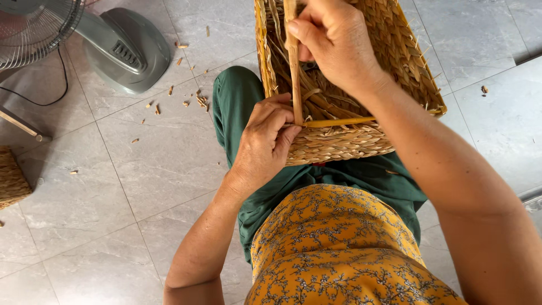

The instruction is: The person sits with a woven water-hyacinth basket on their lap and uses scissors to trim protruding straw ends along the rim. They then take a flat strip of straw and weave and tuck it along the basket's top edge by hand, pressing the strip into the weave.

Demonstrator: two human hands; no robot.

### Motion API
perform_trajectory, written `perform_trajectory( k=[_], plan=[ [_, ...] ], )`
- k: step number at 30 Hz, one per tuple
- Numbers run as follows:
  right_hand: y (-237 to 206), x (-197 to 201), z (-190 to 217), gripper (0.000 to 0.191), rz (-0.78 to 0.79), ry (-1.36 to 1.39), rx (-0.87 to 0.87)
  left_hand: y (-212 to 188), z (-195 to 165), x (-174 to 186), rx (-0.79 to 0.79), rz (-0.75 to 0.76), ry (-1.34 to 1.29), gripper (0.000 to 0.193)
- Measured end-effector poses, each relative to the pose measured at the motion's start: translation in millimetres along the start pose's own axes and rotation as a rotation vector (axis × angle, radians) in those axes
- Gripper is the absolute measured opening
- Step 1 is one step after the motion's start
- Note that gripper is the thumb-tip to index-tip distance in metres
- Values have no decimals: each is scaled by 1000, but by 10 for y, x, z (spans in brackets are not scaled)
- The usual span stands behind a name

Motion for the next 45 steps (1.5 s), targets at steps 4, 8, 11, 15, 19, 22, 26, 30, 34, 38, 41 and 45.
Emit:
perform_trajectory(
  k=[4, 8, 11, 15, 19, 22, 26, 30, 34, 38, 41, 45],
  plan=[
    [-145, 180, 309, 22, 12, -467, 530, 14, -24, 6, -8, 42, -19, 13],
    [-127, 348, 185, 7, 12, -502, 378, 66, 7, -41, 84, 0, -68, 10],
    [-135, 285, -148, 16, 118, -91, -38, 66, 52, -107, 185, -33, -113, 9],
    [-249, 118, -336, 26, 173, 248, -287, 47, 71, -122, 246, -48, -127, 11],
    [-265, 93, -345, 27, 165, 291, -291, 58, -34, -76, 120, 6, -49, 8],
    [-254, 134, -299, 26, 126, 313, -232, 73, -36, -71, 100, 27, -30, 12],
    [-275, 128, -266, 26, 125, 313, -202, 64, 84, -118, 255, -16, -144, 11],
    [-290, 80, -280, 27, 126, 288, -229, 33, 135, -125, 358, -49, -213, 8],
    [-302, -1, -270, 28, 199, 240, -247, 80, -28, -92, 156, 36, -6, 18],
    [-340, -52, -276, 27, 248, 272, -285, 74, -3, -116, 144, 44, 38, 19],
    [-359, -58, -300, 27, 246, 281, -313, 46, 2, -145, 133, 32, 87, 20],
    [-348, -29, -331, 28, 209, 277, -325, 15, 44, -169, 170, 24, 101, 26]
  ],
)
Point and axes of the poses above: each hand's wrist, its own y-axis towards the middle knuckle, its own x-axis out of the back of the hand, z = x × y, the point moved 9 cm from there along y, towards the middle knuckle, and after that the axes turned 2 degrees about -y, right-handed, at the moved point
